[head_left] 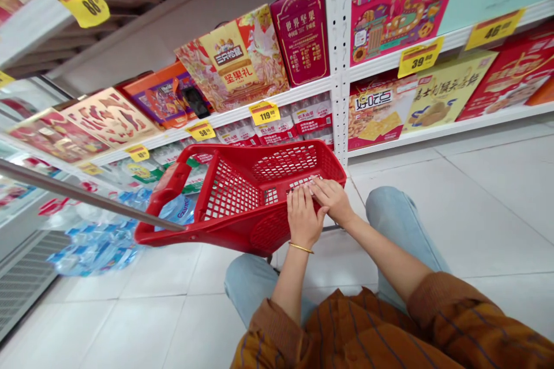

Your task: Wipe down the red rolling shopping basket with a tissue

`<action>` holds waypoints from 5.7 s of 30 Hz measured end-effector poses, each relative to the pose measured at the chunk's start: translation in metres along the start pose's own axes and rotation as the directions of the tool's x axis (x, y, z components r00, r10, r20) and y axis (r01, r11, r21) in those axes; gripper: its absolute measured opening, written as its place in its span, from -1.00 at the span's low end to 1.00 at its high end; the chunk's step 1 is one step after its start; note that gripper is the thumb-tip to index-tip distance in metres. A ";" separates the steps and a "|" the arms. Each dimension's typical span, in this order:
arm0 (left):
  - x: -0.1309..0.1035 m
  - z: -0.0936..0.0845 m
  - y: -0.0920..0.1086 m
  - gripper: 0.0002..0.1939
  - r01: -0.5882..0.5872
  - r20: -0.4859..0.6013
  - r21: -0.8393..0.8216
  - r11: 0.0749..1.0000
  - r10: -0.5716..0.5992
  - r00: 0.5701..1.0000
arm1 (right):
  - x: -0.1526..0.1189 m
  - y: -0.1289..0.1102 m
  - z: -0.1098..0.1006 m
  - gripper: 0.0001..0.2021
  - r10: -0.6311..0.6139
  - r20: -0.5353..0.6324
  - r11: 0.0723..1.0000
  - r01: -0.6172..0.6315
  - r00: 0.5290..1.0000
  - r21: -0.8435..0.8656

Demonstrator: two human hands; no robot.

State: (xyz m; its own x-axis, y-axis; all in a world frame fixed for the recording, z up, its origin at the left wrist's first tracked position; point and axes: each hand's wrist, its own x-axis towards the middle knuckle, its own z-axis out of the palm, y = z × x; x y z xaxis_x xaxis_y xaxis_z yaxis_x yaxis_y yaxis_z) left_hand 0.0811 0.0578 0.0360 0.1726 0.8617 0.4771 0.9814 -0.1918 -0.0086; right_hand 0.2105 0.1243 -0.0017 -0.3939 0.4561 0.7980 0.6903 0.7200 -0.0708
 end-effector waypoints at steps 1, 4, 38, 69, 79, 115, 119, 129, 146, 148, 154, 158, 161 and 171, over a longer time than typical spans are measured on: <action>-0.001 0.002 -0.002 -0.27 0.004 -0.005 0.001 1.000 -0.004 1.000 | -0.001 0.001 0.002 -0.65 -0.019 -0.007 1.000 0.019 1.000 0.000; -0.003 0.003 -0.011 -0.32 -0.018 0.002 0.001 1.000 0.018 1.000 | -0.002 0.004 0.006 -0.66 -0.045 -0.043 0.999 0.046 0.998 0.013; -0.001 0.006 -0.017 -0.35 -0.045 0.026 -0.028 0.999 0.045 0.999 | -0.010 0.021 0.009 -0.67 0.043 -0.072 0.996 -0.038 0.996 0.079; 0.062 -0.004 0.030 -0.17 0.003 0.219 0.163 0.987 -0.039 0.975 | 0.005 0.115 0.047 -0.67 0.318 -0.083 0.813 -0.227 0.944 0.536; 0.086 -0.031 0.037 -0.21 -0.107 0.425 0.291 0.951 -0.029 0.905 | 0.013 0.119 0.076 -0.65 0.337 -0.129 0.724 -0.169 0.933 0.669; 0.098 -0.023 -0.005 -0.26 -0.382 0.669 0.134 0.914 0.201 0.716 | -0.008 -0.045 0.080 -0.52 0.733 0.044 0.193 -0.271 0.679 0.943; 0.093 -0.029 -0.013 -0.30 -0.336 0.678 0.127 0.933 0.166 0.716 | -0.018 -0.059 0.073 -0.59 0.678 0.004 0.259 -0.244 0.735 0.935; 0.088 -0.028 -0.014 -0.20 -0.307 0.654 0.171 0.936 0.126 0.746 | 0.012 -0.017 0.091 -0.58 0.775 0.119 0.311 -0.538 0.621 0.784; 0.085 -0.032 -0.003 -0.08 -0.264 0.658 0.208 0.942 0.065 0.750 | 0.027 -0.048 0.108 -0.42 0.892 0.125 0.153 -0.551 0.434 0.821; 0.085 -0.033 -0.002 -0.07 -0.267 0.659 0.207 0.941 0.067 0.749 | 0.032 -0.042 0.110 -0.45 0.897 0.136 0.125 -0.536 0.421 0.835; 0.090 -0.031 0.001 -0.10 -0.270 0.673 0.261 0.927 0.025 0.739 | 0.025 -0.027 0.119 -0.60 0.891 0.010 0.170 -0.352 0.455 0.921; 0.092 -0.027 0.005 -0.17 -0.305 0.664 0.335 0.892 0.006 0.748 | 0.016 -0.018 0.122 -0.59 0.909 0.072 0.096 -0.375 0.410 0.922; 0.090 -0.026 0.006 -0.18 -0.331 0.666 0.366 0.870 0.003 0.746 | 0.017 -0.009 0.125 -0.60 0.911 0.155 0.027 -0.430 0.382 0.903; 0.092 -0.028 -0.002 -0.13 -0.369 0.718 0.354 0.859 0.003 0.697 | 0.015 -0.036 0.124 -0.60 0.830 0.125 0.080 -0.338 0.544 0.938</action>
State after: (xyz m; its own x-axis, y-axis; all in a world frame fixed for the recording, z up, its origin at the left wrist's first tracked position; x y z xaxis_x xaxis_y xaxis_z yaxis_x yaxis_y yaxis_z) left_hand 0.0925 0.1245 0.1048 0.1835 0.9367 -0.2982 0.8096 -0.3161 -0.4946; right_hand 0.1040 0.1699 -0.0615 0.2829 0.9110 0.3001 -0.3813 0.3939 -0.8363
